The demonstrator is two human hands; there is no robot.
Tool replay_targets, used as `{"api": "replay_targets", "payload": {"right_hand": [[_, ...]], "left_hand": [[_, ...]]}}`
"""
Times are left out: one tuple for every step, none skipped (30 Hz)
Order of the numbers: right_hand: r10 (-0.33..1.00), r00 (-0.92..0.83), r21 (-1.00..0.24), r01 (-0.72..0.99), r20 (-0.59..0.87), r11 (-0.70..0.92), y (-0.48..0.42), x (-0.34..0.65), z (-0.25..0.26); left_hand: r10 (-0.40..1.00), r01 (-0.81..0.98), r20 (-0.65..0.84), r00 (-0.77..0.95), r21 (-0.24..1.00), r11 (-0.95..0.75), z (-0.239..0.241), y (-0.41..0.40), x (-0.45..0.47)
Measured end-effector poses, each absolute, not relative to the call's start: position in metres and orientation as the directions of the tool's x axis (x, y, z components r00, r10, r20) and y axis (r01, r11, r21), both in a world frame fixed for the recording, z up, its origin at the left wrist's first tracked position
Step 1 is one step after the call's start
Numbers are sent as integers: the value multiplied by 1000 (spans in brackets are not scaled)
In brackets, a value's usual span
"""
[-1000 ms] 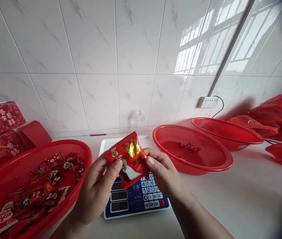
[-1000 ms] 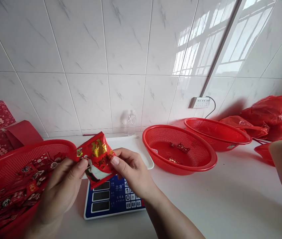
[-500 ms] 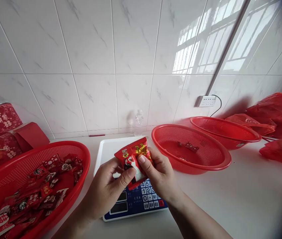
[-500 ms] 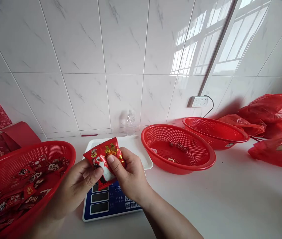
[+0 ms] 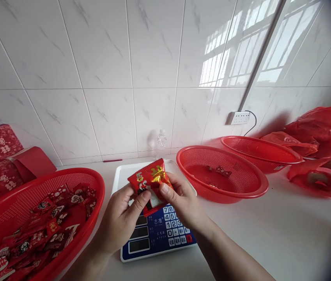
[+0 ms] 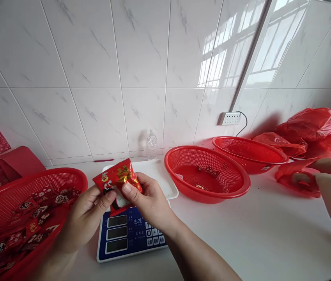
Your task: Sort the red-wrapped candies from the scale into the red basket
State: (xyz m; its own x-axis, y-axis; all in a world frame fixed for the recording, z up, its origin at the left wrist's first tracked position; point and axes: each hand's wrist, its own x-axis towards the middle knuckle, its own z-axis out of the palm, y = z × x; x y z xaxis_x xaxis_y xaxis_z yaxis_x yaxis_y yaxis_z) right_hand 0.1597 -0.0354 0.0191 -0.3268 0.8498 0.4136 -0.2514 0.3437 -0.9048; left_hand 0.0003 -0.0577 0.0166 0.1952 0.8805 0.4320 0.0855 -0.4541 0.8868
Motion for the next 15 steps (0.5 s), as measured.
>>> {"api": "replay_targets", "payload": {"right_hand": [[840, -350, -907, -229, 415, 352, -35, 161, 20], [831, -376, -912, -191, 410, 363, -35, 163, 21], [824, -400, -916, -147, 401, 374, -35, 164, 22], [820, -414, -916, -111, 395, 385, -36, 164, 23], [819, -418, -916, -93, 392, 391, -36, 164, 23], [822, -409, -914, -94, 397, 395, -37, 163, 23], [827, -387, -911, -109, 407, 398, -37, 162, 23], [833, -360, -907, -131, 420, 400, -37, 161, 22], [836, -338, -902, -158, 432, 402, -37, 159, 21], [837, -327, -898, -183, 439, 399, -37, 158, 20], [836, -326, -896, -204, 442, 394, -36, 157, 20], [831, -334, -894, -218, 444, 390, -36, 156, 19], [823, -349, -893, -226, 447, 390, -36, 155, 20], [813, -365, -890, -226, 454, 396, -36, 155, 20], [801, -378, -886, -221, 463, 408, -36, 156, 20]], "left_hand": [[882, 81, 439, 169, 886, -457, 17, -57, -1], [885, 74, 444, 140, 887, -456, 17, -56, -1], [888, 66, 446, 115, 888, -454, 17, -56, -2], [890, 61, 447, 91, 889, -453, 18, -55, -3], [892, 58, 444, 78, 892, -449, 18, -55, -3], [895, 55, 439, 75, 895, -443, 19, -54, -3], [897, 50, 434, 88, 897, -439, 19, -54, -3], [897, 45, 426, 114, 900, -433, 19, -54, -2], [898, 41, 415, 148, 904, -425, 20, -54, -1], [898, 39, 401, 181, 910, -414, 19, -55, 0], [900, 40, 385, 204, 915, -401, 19, -55, 1], [903, 43, 373, 213, 920, -390, 18, -55, 1], [906, 48, 368, 207, 922, -385, 17, -55, 2], [909, 50, 372, 189, 921, -387, 15, -56, 1], [908, 51, 381, 173, 917, -395, 14, -56, 1]]}}
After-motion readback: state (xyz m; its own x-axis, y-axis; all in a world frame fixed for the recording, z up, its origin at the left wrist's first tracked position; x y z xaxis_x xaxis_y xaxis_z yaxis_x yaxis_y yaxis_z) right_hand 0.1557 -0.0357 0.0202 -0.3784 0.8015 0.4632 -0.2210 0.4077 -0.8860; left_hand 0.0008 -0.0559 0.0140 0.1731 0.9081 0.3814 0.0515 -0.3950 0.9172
